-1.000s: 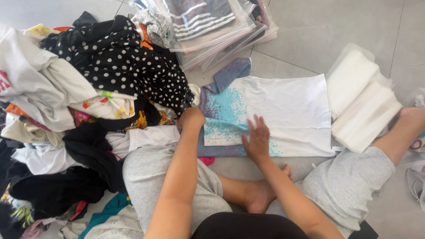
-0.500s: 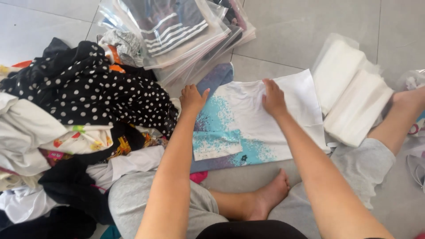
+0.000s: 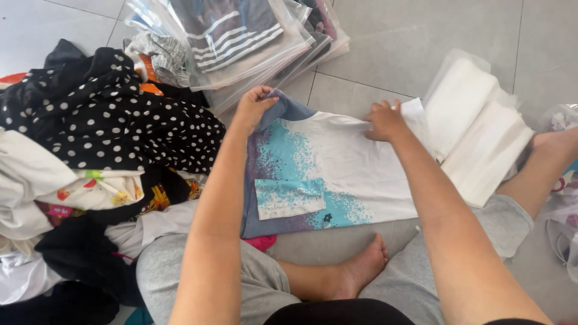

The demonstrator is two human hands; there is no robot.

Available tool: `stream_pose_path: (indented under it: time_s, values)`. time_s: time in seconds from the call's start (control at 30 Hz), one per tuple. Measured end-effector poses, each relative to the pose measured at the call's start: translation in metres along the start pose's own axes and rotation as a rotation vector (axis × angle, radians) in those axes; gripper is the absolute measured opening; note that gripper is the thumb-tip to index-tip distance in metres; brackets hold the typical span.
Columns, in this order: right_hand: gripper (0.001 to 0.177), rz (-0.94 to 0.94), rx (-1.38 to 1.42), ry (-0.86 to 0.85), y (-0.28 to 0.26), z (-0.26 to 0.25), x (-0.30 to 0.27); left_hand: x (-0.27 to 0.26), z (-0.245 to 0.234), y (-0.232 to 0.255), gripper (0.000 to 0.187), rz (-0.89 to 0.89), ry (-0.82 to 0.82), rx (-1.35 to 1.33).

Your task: Folding a t-shirt and placing it into a clear plastic packaging bag

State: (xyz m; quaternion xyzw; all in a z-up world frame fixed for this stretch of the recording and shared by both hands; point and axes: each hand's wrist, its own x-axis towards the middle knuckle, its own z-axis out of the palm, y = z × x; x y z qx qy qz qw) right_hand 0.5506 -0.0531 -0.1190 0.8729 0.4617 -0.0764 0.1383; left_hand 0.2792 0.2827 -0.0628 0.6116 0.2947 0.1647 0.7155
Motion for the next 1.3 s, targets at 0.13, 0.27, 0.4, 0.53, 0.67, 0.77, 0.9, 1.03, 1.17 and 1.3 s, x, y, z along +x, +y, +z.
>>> stream_pose_path:
  time_s: [0.13,0.27,0.4,0.53,0.67,0.77,0.9,1.03,1.17,1.3]
  values:
    - [0.023,0.173,-0.187,0.026,0.032,-0.034,-0.053,-0.032,-0.02,0.045,0.019,0.099,-0.071,0.126]
    - [0.015,0.231,-0.244,0.424,0.057,-0.037,-0.121,-0.114,-0.024,0.089,0.018,0.294,-0.199,0.354]
    - [0.007,0.239,-0.297,0.612,0.061,-0.015,-0.192,-0.177,-0.044,0.081,0.018,0.175,-0.391,0.758]
    - [0.011,0.261,-0.349,0.54,0.051,0.011,-0.229,-0.202,-0.041,0.007,0.016,0.109,-0.365,0.894]
    - [0.012,0.335,-0.135,0.44,0.044,0.012,-0.24,-0.199,-0.028,-0.052,0.017,0.058,-0.505,1.071]
    - [0.007,0.346,-0.054,0.434,0.045,0.008,-0.244,-0.188,-0.033,-0.081,0.02,-0.03,-0.559,1.128]
    - [0.007,0.338,-0.047,0.428,0.051,0.003,-0.244,-0.187,-0.039,-0.049,0.02,-0.215,-0.677,1.037]
    - [0.012,0.382,0.07,0.1,0.065,0.032,-0.232,-0.181,-0.045,-0.044,0.024,-0.335,-0.724,1.073]
    - [0.041,0.723,0.555,0.04,0.093,0.074,-0.199,-0.144,-0.05,-0.072,0.035,-0.184,-0.116,1.111]
    - [0.041,0.881,0.687,0.258,0.095,0.081,-0.172,-0.131,-0.038,-0.07,0.065,-0.179,0.136,0.917]
